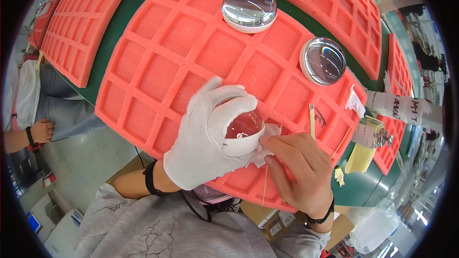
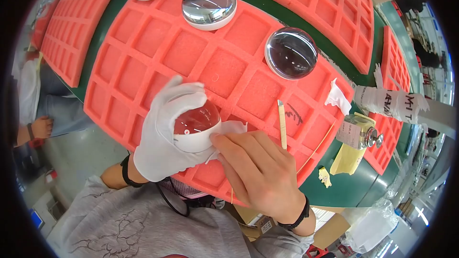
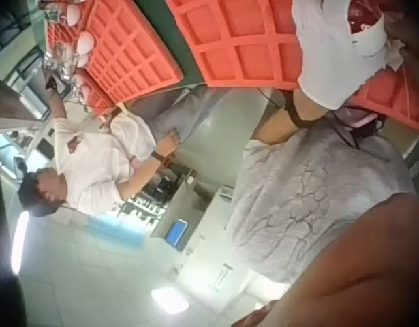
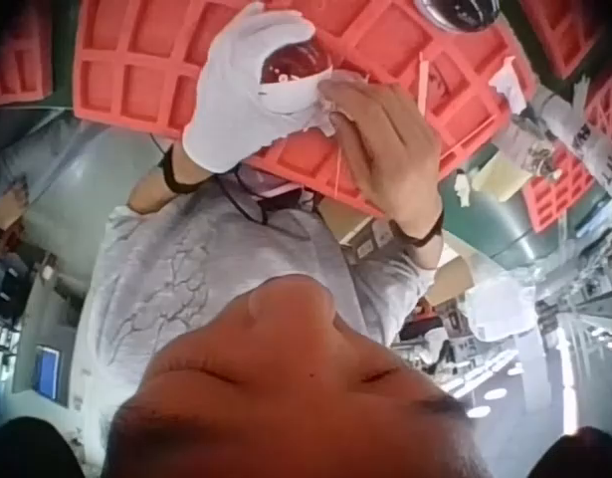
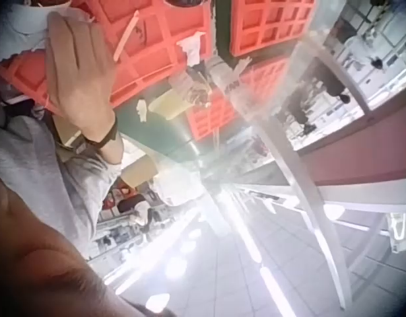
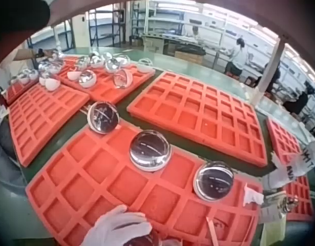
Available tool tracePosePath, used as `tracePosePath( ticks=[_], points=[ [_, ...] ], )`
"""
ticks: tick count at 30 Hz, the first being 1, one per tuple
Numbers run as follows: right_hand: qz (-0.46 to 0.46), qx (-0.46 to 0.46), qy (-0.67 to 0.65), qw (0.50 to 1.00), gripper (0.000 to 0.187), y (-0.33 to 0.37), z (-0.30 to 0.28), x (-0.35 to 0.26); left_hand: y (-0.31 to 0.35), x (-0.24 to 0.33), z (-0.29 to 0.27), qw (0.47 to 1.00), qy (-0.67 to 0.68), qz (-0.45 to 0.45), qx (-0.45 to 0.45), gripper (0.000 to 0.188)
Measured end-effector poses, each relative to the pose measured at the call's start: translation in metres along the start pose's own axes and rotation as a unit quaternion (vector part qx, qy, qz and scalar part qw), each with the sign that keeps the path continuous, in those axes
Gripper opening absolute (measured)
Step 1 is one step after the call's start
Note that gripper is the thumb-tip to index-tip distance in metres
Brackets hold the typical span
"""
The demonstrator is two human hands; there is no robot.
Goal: The person uses a wooden stick to apply a small sticker to a camera dome, wipes it with a cloth, and returns it to the tray. They then pick up a different camera dome, wipe it thoroughly with a cloth, and place it back into the tray.
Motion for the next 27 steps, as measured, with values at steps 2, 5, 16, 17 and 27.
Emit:
tracePosePath(
  ticks=[2,5,16,17,27],
  points=[
    [-0.008,0.018,-0.021,1.0,0.038,-0.006,-0.004,-0.003,0.005,-0.008,0.003,0.993,0.082,-0.081,0.023,0.064],
    [-0.02,0.024,-0.046,0.998,0.037,-0.016,-0.001,-0.002,0.006,-0.013,0.008,0.984,0.118,-0.129,0.035,0.06],
    [-0.002,0.044,-0.124,0.991,0.033,-0.028,0.007,0.011,-0.005,-0.013,0.001,0.986,0.082,-0.144,0.018,0.049],
    [-0.005,0.051,-0.117,0.992,0.032,-0.028,0.007,0.01,-0.005,-0.013,0.001,0.987,0.076,-0.139,0.019,0.049],
    [-0.036,0.08,-0.111,0.99,0.028,-0.025,0.007,0.008,-0.003,-0.013,0.003,0.989,0.06,-0.132,0.037,0.05]
  ],
)
Point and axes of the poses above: each hand's wrist, its own y-axis away from the middle knuckle, its own z-axis out of the palm, x = y × z, the point moved 8 cm from there along -y, towards the middle knuckle, and after that the axes turned 10 degrees about -x, right-handed, at the moved point
